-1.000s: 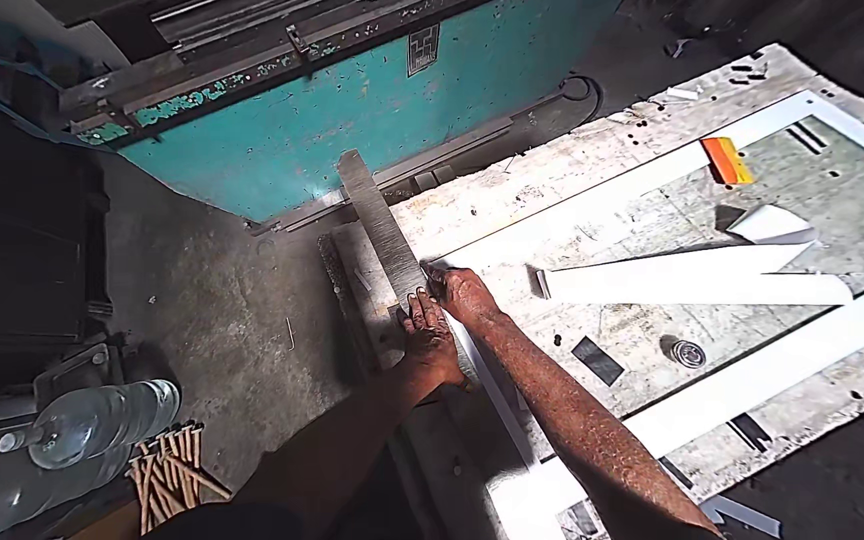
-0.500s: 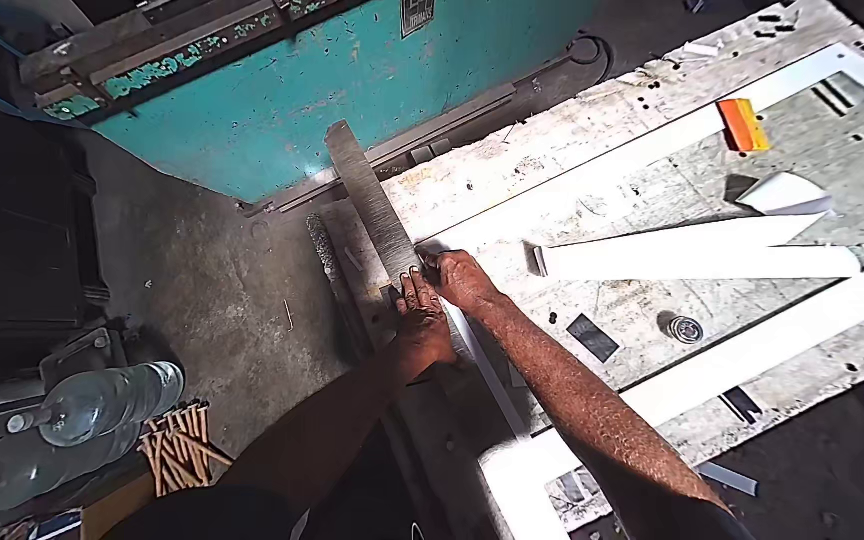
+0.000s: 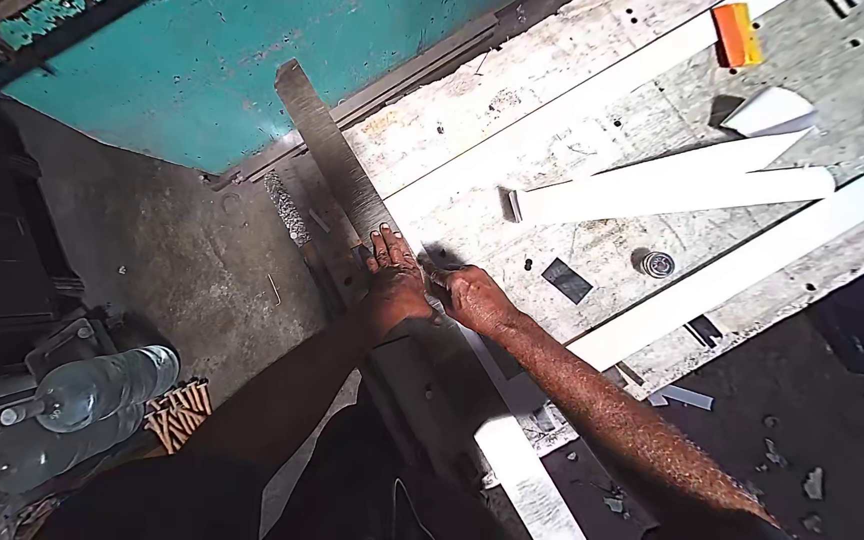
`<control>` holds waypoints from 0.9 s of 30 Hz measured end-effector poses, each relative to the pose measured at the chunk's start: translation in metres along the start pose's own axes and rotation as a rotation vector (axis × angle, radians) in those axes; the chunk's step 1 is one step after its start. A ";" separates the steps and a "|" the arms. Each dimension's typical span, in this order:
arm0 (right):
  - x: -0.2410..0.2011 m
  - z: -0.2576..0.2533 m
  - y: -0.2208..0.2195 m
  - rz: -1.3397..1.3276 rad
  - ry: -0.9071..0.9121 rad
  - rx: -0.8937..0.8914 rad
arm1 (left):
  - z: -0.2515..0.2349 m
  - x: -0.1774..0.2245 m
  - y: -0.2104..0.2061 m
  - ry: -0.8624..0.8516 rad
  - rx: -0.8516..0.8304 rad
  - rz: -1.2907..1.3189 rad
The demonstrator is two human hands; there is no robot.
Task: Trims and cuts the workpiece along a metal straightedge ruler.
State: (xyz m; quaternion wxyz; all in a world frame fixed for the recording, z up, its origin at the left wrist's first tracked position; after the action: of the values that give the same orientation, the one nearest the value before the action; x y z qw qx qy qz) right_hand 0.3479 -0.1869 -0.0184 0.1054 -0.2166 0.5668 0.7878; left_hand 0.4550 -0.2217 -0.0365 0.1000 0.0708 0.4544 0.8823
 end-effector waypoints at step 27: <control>0.039 0.253 -0.036 0.040 0.001 0.114 | -0.002 0.005 0.001 0.061 0.034 -0.108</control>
State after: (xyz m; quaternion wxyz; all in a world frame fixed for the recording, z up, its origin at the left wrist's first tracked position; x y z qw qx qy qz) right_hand 0.2723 0.0597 0.0004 0.1015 -0.1991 0.6150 0.7562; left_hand 0.4493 -0.2224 -0.0367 0.1321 0.0209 0.4753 0.8696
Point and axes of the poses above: each hand's wrist, its own z-axis away from the middle knuckle, its own y-axis out of the back of the hand, x = y × z, the point moved 7 cm from there along -z, towards the middle knuckle, and after that the axes turned 8 degrees about x, right-handed, at the moved point
